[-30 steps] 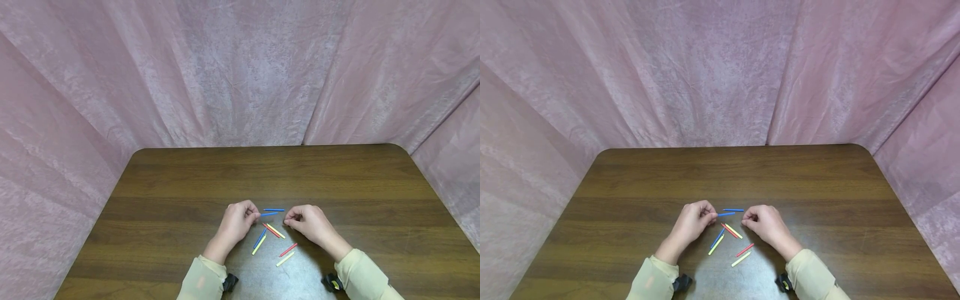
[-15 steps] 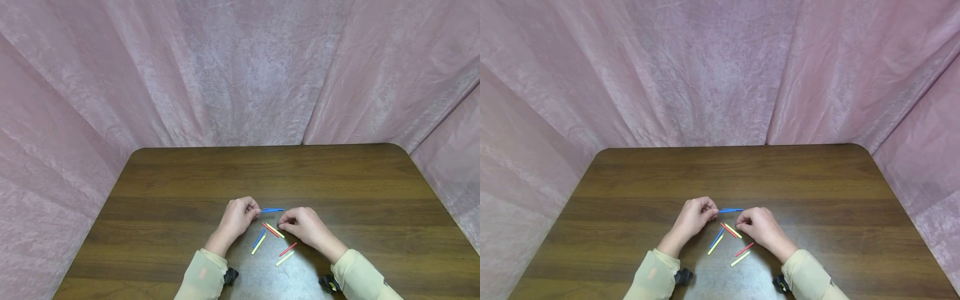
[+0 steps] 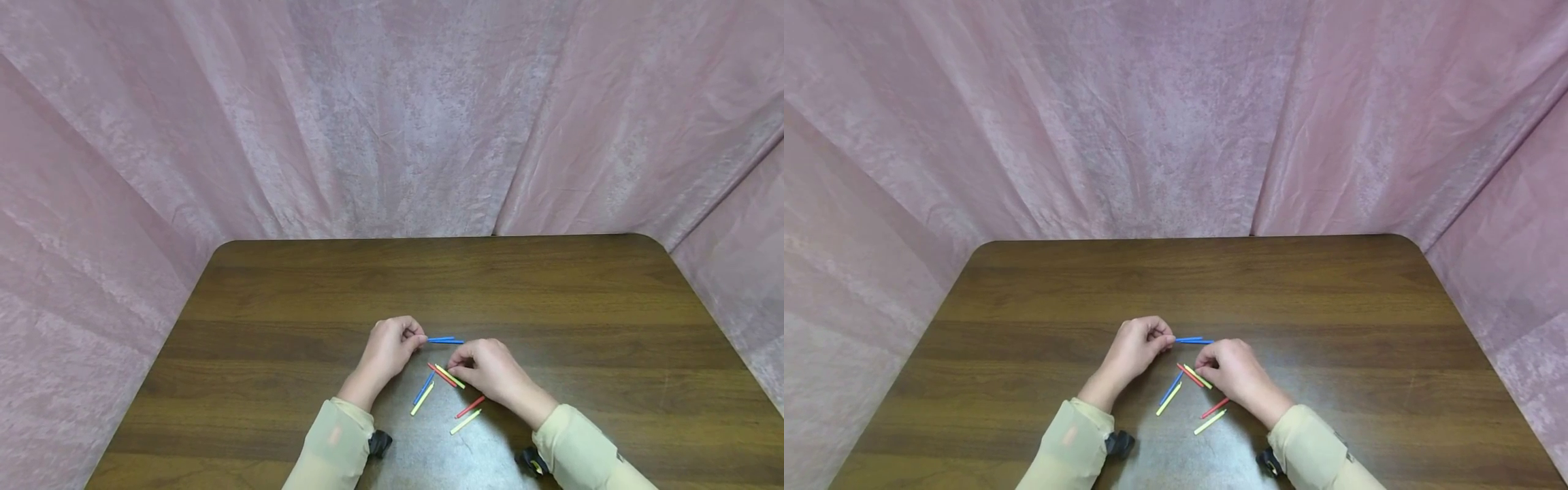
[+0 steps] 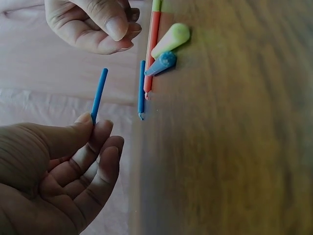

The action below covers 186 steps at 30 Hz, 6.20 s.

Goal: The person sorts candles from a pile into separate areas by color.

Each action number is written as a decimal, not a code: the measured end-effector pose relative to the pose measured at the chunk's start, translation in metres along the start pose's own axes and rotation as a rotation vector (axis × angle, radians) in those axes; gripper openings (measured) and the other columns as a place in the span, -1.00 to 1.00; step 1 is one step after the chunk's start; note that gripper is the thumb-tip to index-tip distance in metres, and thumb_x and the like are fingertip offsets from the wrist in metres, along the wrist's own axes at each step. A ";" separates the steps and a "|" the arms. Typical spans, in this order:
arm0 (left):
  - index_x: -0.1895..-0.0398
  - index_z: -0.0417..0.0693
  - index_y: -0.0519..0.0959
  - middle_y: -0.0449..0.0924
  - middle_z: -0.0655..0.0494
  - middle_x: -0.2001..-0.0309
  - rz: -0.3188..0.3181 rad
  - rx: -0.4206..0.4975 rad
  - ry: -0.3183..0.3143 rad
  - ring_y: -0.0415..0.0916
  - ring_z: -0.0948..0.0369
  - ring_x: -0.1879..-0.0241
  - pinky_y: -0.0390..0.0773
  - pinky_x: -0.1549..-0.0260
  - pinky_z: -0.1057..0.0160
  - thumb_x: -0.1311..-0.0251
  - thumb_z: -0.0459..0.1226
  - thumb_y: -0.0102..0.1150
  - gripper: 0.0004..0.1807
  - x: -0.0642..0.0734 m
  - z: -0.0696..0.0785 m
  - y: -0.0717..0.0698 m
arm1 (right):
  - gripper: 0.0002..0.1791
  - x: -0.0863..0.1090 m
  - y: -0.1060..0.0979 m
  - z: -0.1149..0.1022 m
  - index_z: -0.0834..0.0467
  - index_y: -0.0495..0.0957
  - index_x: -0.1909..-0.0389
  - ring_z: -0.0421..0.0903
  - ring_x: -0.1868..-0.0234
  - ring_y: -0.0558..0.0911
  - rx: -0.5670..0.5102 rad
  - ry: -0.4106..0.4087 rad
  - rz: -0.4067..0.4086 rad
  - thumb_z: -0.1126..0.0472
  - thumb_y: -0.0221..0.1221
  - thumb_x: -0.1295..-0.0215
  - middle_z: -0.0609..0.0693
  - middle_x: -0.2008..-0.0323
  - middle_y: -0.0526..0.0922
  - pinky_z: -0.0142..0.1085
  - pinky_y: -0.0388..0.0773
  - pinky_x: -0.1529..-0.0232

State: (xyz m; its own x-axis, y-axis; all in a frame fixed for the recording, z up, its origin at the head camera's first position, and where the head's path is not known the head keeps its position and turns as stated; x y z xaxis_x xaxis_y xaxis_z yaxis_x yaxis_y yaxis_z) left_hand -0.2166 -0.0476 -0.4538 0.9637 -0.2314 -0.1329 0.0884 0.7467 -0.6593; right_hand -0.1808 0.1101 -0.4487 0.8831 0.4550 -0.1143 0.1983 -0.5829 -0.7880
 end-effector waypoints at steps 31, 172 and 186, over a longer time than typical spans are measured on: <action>0.54 -0.02 0.64 0.59 0.28 0.59 -0.025 -0.041 -0.014 0.44 0.44 0.58 0.43 0.47 0.38 -0.08 -0.29 0.40 -0.88 -0.011 -0.003 0.007 | -0.86 -0.001 0.009 -0.006 -0.03 0.66 0.57 -0.45 0.53 0.42 0.013 -0.019 -0.021 0.28 0.39 -0.02 -0.39 0.63 0.54 -0.36 0.40 0.41; 0.50 0.03 0.66 0.48 0.34 0.61 -0.123 -0.194 0.049 0.38 0.37 0.54 0.39 0.47 0.37 -0.13 -0.30 0.34 -0.91 -0.002 0.030 0.003 | -0.81 0.001 -0.002 0.014 0.02 0.59 0.56 -0.39 0.53 0.46 -0.149 0.082 0.038 0.33 0.38 -0.07 -0.28 0.59 0.57 -0.40 0.46 0.43; 0.53 0.02 0.64 0.44 0.35 0.63 -0.117 -0.197 0.072 0.34 0.39 0.58 0.37 0.51 0.38 -0.11 -0.30 0.36 -0.89 0.011 0.033 -0.002 | -0.91 0.002 -0.010 0.026 0.09 0.66 0.47 -0.33 0.55 0.50 -0.225 0.170 0.056 0.33 0.35 -0.12 -0.17 0.56 0.63 -0.41 0.45 0.42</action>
State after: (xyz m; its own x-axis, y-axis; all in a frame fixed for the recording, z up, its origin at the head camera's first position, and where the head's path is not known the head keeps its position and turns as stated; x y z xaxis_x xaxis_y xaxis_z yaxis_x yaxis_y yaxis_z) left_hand -0.1978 -0.0312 -0.4296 0.9289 -0.3581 -0.0947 0.1410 0.5781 -0.8037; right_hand -0.1920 0.1346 -0.4570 0.9503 0.3094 -0.0357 0.2198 -0.7475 -0.6268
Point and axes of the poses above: each hand's wrist, its own x-axis away from the middle knuckle, its own y-axis out of the palm, z = x × y, the point moved 7 cm from there along -x, towards the middle knuckle
